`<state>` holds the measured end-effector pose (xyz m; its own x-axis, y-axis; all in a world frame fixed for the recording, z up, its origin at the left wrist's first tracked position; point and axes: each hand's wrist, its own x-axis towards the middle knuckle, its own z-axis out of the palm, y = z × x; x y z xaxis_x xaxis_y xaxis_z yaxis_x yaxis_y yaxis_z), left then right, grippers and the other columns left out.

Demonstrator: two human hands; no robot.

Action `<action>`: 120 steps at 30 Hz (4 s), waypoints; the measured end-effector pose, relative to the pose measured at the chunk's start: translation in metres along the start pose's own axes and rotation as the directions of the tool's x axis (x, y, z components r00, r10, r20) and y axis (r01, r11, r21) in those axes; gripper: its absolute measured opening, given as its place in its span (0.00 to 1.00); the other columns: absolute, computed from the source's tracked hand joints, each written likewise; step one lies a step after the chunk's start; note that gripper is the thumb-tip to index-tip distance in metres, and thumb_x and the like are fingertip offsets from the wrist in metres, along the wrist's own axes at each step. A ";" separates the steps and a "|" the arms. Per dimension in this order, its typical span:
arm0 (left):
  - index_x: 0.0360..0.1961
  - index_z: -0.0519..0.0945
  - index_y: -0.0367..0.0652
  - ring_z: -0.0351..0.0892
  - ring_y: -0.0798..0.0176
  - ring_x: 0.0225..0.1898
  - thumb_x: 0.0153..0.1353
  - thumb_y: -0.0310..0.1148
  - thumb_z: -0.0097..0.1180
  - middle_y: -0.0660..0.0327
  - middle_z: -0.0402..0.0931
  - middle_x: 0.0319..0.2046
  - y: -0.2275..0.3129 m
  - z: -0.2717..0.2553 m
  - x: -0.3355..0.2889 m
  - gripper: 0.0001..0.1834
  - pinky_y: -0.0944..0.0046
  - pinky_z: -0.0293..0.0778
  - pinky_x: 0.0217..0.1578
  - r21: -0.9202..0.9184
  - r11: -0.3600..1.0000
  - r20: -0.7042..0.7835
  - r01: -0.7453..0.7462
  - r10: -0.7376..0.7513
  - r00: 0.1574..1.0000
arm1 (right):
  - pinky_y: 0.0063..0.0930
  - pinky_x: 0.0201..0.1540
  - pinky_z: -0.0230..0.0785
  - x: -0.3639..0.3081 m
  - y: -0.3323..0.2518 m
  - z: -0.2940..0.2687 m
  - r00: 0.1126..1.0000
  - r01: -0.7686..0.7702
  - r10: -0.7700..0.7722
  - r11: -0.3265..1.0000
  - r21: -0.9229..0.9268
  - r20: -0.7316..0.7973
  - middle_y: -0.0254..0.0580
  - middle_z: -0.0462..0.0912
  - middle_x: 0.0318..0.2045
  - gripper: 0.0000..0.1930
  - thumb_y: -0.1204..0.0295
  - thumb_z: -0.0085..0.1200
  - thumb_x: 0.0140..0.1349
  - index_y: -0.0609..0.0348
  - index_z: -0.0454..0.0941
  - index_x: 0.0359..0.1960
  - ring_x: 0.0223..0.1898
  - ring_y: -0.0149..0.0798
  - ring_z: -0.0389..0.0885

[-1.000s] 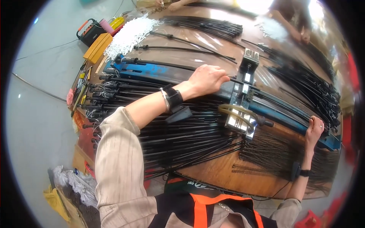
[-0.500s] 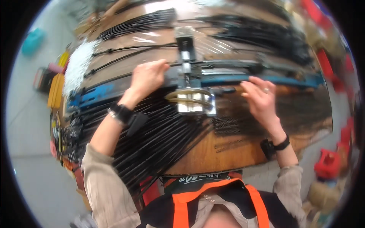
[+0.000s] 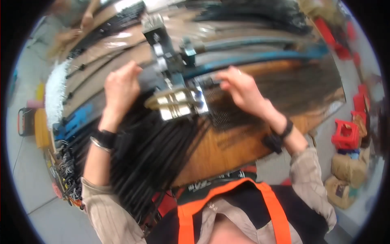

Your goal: The recorder is organizing long black metal rods and feeding them into a manual guide/processing jig on a workbench.

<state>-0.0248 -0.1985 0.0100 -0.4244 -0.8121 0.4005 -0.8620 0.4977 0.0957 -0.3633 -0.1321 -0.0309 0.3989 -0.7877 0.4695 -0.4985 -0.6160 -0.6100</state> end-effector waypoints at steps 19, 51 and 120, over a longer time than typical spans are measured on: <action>0.29 0.77 0.52 0.71 0.57 0.36 0.52 0.39 0.64 0.64 0.71 0.29 0.132 -0.053 -0.161 0.08 0.52 0.60 0.40 0.107 0.983 0.020 0.152 -0.155 0.988 | 0.38 0.31 0.69 -0.090 -0.087 0.023 0.953 0.093 -0.032 0.977 -0.191 0.301 0.43 0.73 0.24 0.09 0.78 0.58 0.50 0.58 0.79 0.35 0.29 0.48 0.75; 0.39 0.80 0.42 0.74 0.60 0.29 0.55 0.32 0.66 0.63 0.70 0.25 0.233 -0.034 -0.217 0.12 0.60 0.69 0.29 -0.346 0.926 0.243 0.149 -0.065 0.968 | 0.37 0.37 0.69 -0.143 -0.066 0.010 0.891 0.308 -0.346 0.936 0.168 0.294 0.36 0.78 0.33 0.18 0.74 0.61 0.49 0.57 0.81 0.44 0.37 0.43 0.74; 0.46 0.81 0.38 0.74 0.55 0.27 0.56 0.24 0.62 0.57 0.72 0.26 0.215 -0.050 -0.217 0.15 0.59 0.73 0.28 -0.259 0.938 0.203 0.229 -0.179 0.963 | 0.30 0.33 0.70 -0.114 -0.053 0.000 0.960 -0.247 0.187 0.917 0.312 0.210 0.42 0.84 0.31 0.12 0.69 0.66 0.56 0.58 0.84 0.40 0.28 0.37 0.79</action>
<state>-0.1043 0.0999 -0.0113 -0.3105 -0.9326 0.1840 -0.8344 0.3601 0.4173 -0.3819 -0.0095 -0.0519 0.4508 -0.8694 0.2022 -0.3154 -0.3671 -0.8751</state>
